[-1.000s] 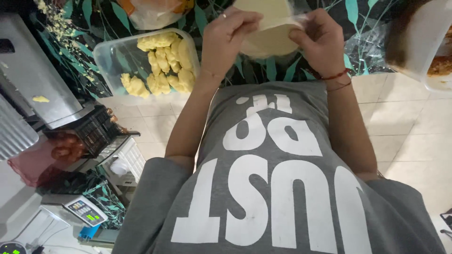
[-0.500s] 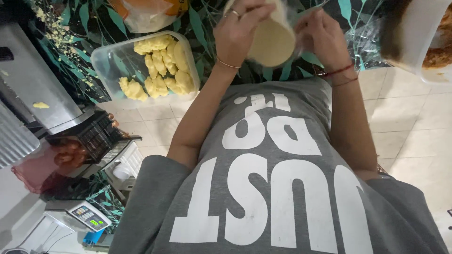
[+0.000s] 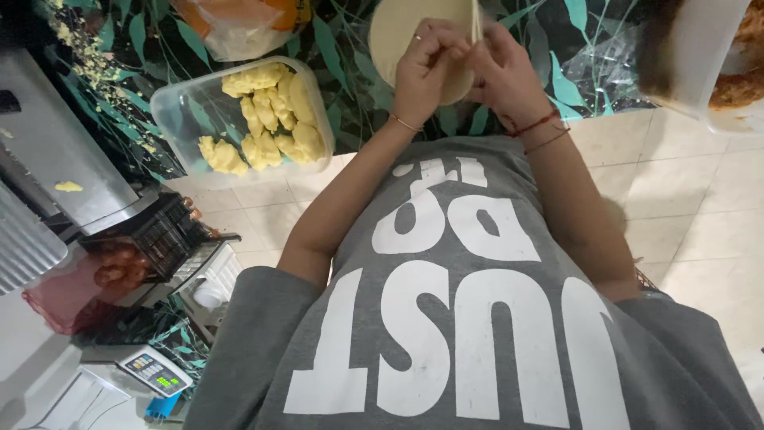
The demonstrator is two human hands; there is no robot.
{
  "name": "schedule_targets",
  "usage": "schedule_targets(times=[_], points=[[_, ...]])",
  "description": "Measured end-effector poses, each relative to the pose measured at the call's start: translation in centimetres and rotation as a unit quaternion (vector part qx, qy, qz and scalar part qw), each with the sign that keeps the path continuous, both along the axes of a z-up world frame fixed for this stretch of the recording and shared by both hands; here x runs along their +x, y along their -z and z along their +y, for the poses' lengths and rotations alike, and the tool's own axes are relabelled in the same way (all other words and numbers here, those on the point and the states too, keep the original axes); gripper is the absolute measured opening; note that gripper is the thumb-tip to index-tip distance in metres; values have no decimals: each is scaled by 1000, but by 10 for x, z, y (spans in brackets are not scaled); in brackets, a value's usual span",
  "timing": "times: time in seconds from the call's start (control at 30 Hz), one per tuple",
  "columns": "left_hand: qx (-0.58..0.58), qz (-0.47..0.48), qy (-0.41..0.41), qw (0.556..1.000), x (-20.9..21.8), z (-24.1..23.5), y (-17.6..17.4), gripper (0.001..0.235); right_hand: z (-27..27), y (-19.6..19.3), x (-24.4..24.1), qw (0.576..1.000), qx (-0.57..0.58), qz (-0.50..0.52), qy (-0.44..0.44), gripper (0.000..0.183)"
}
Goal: The person separates round dough discs from a stack and places them on the counter. They then scoop a brown filling onto a dough disc using a spoon, fold the dough over the filling, and crimp the edges to seal the empanada.
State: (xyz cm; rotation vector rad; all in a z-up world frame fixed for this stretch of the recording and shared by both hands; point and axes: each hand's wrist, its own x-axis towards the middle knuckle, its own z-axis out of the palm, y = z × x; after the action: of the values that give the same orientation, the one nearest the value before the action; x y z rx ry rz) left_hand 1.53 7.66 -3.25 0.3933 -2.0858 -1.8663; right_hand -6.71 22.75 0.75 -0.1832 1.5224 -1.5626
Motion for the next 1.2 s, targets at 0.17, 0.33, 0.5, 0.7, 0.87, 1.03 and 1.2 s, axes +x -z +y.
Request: schedule_targets(times=[0.17,0.33,0.5,0.7,0.87,1.03,1.2], points=[[68,-3,7,998,0,2,2,14,-6,-10,0,997,2,74,-13,51],[57,-23,12,998,3,-1,-5,22,-4,-5,2,997,78,19,10,37],[194,-102,-43,975,10,-15,2,10,16,31,3,985,136,30,104,18],[444,-11,-146,884,23,-66,34,11,92,75,-22,946,73,-30,316,6],[298,-43,-113,947,2,-77,-20,15,124,57,-59,912,258,175,266,14],[81,13,-37,996,-44,-50,-54,14,117,94,-53,859,-114,-228,444,45],[-141,-37,263,954,-46,0,-58,29,78,36,-19,895,-26,-187,404,102]])
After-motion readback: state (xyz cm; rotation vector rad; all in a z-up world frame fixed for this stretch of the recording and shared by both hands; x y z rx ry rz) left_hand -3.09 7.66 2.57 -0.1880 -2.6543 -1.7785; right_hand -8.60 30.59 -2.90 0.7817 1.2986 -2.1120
